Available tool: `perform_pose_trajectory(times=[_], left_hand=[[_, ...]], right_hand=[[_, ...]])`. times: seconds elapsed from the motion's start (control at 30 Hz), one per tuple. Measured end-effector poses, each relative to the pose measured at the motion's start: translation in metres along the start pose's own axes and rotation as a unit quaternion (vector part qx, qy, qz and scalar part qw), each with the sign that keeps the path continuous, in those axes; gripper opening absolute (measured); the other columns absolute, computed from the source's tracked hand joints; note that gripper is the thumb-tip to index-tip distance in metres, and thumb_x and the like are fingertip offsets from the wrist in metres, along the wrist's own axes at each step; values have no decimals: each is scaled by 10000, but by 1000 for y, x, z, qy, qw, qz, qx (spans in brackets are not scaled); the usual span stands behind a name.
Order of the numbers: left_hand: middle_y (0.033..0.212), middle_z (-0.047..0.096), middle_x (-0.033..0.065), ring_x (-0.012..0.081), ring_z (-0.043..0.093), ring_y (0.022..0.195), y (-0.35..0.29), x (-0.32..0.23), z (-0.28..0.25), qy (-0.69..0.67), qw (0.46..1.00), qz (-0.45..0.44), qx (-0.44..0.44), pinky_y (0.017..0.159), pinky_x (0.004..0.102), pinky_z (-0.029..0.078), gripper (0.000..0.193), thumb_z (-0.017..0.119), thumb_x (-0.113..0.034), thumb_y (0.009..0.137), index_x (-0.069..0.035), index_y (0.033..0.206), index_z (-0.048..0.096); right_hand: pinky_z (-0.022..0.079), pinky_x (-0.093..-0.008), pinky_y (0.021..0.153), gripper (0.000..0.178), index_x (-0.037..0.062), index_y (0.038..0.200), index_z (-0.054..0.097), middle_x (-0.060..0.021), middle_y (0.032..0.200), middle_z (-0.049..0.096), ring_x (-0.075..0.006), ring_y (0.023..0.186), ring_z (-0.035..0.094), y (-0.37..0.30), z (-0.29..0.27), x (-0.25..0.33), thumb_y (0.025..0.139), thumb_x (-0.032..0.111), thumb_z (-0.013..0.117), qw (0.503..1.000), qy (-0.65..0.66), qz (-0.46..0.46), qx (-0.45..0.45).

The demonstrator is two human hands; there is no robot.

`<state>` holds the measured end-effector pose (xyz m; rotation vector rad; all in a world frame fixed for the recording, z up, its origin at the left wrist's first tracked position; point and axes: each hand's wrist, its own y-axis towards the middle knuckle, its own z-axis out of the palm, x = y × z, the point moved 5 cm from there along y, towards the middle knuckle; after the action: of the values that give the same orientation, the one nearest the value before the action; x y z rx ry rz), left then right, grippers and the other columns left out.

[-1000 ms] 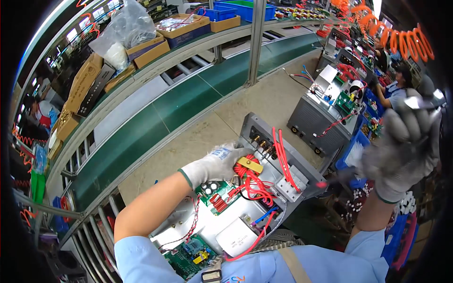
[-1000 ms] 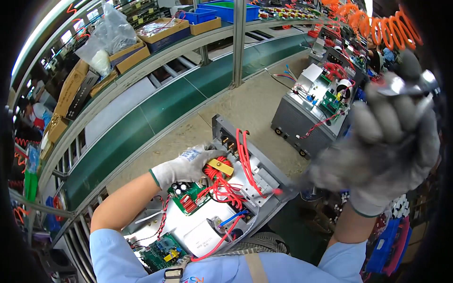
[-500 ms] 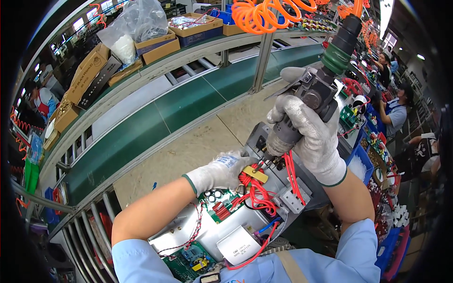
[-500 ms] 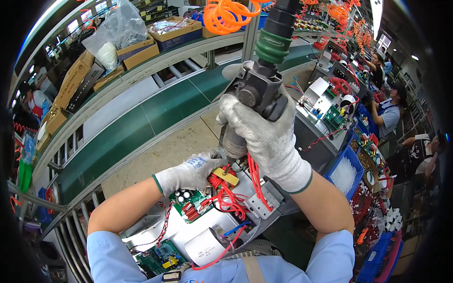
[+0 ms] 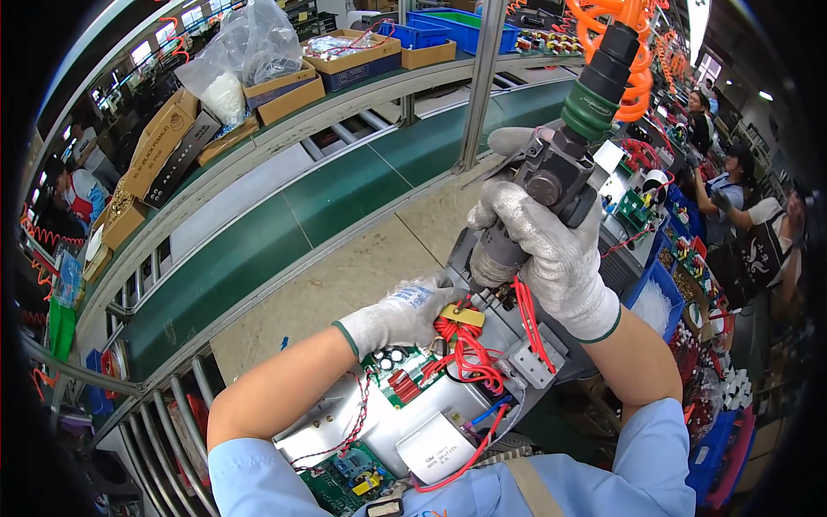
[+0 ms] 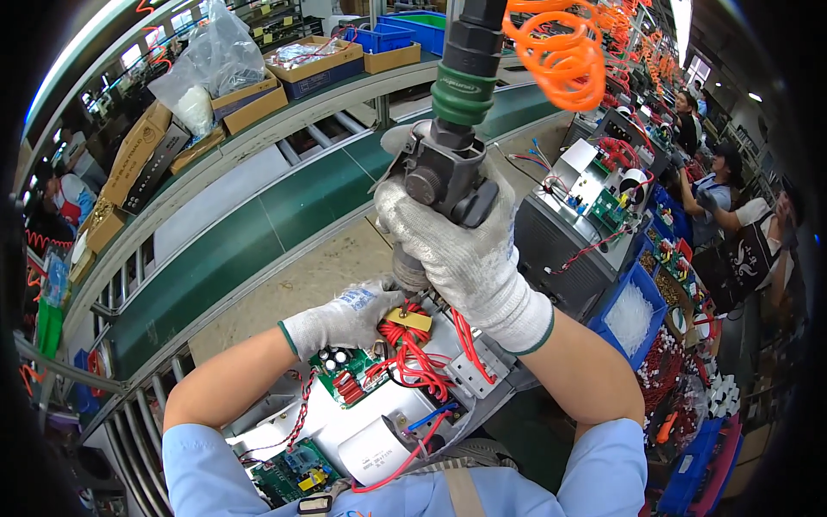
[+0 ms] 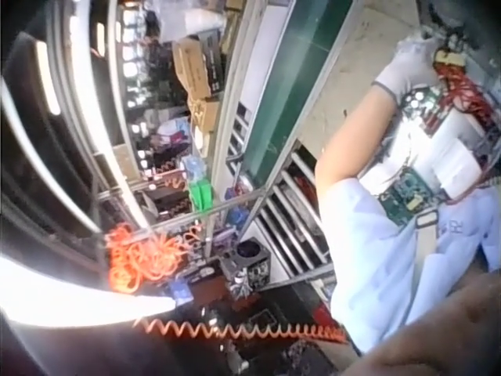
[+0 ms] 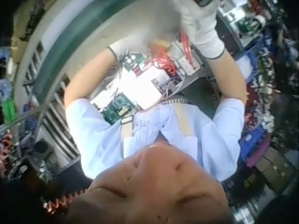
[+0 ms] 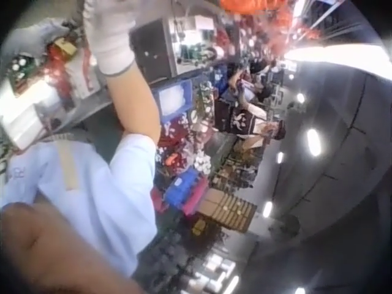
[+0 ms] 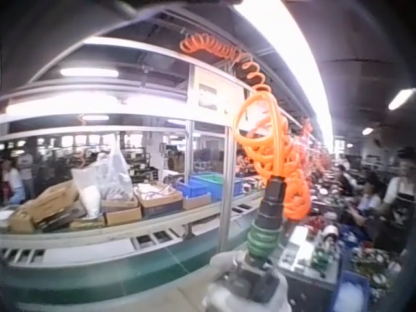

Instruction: The person assembles an electronic device by connecting wires to a PCB, adding components from a component bin to an electronic housing, and securing them with a pneumatic screwdriver.

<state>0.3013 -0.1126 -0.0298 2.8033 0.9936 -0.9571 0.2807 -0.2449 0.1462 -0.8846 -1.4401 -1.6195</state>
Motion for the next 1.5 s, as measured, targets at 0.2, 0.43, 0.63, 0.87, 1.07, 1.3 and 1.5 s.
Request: perform_pose_trajectory(times=[0.2,0.43,0.63,0.87,1.07,1.3,1.5], left_hand=[[1229,568,193,399,542,1184,0,1,1,-16,1000,9,-5,977,481,449,877,872,-201,574,-169,1381,529],[1248,556,192,401,529,1201,2,-5,-2,7,999,-29,40,1001,482,441,884,864,-188,572,-192,1389,524],[1286,554,198,389,532,1214,5,1,5,-11,998,50,-19,1015,470,441,780,815,-158,610,-149,1345,553],[1258,569,186,399,540,1190,-1,-8,-2,-29,999,28,-12,1022,437,440,788,807,-111,584,-112,1332,559],[1263,558,194,401,532,1202,-8,-11,-4,-12,1000,4,5,1028,452,438,817,810,-108,570,-108,1345,551],[1282,545,202,401,533,1206,-11,-14,-4,-18,1000,-5,11,1033,449,437,801,805,-117,594,-108,1353,549],[1276,551,199,394,535,1209,-12,-3,0,-27,1000,6,1,1026,444,446,725,801,-113,618,-92,1308,578]], right_hand=[[546,-316,682,426,-33,1256,526,-95,800,641,-171,712,646,2,1,1,873,89,667,1000,-9,0,11],[544,-313,680,448,-28,1277,506,-81,812,644,-160,712,643,-1,9,-1,873,71,673,999,22,38,16],[554,-336,696,425,-29,1291,494,-87,796,628,-183,721,647,-1,0,3,918,113,639,997,67,28,19],[558,-340,736,457,-25,1310,483,-98,840,633,-188,770,657,-1,-11,7,923,143,657,1000,25,0,-3],[557,-333,721,467,-20,1296,496,-79,839,638,-183,760,655,3,-11,0,907,161,680,998,55,27,6],[562,-337,714,437,-32,1275,502,-83,827,634,-182,741,654,-1,-4,6,906,133,670,1000,4,30,9],[561,-337,700,415,-39,1262,512,-90,804,628,-176,724,647,-2,6,3,909,122,656,999,26,14,11]])
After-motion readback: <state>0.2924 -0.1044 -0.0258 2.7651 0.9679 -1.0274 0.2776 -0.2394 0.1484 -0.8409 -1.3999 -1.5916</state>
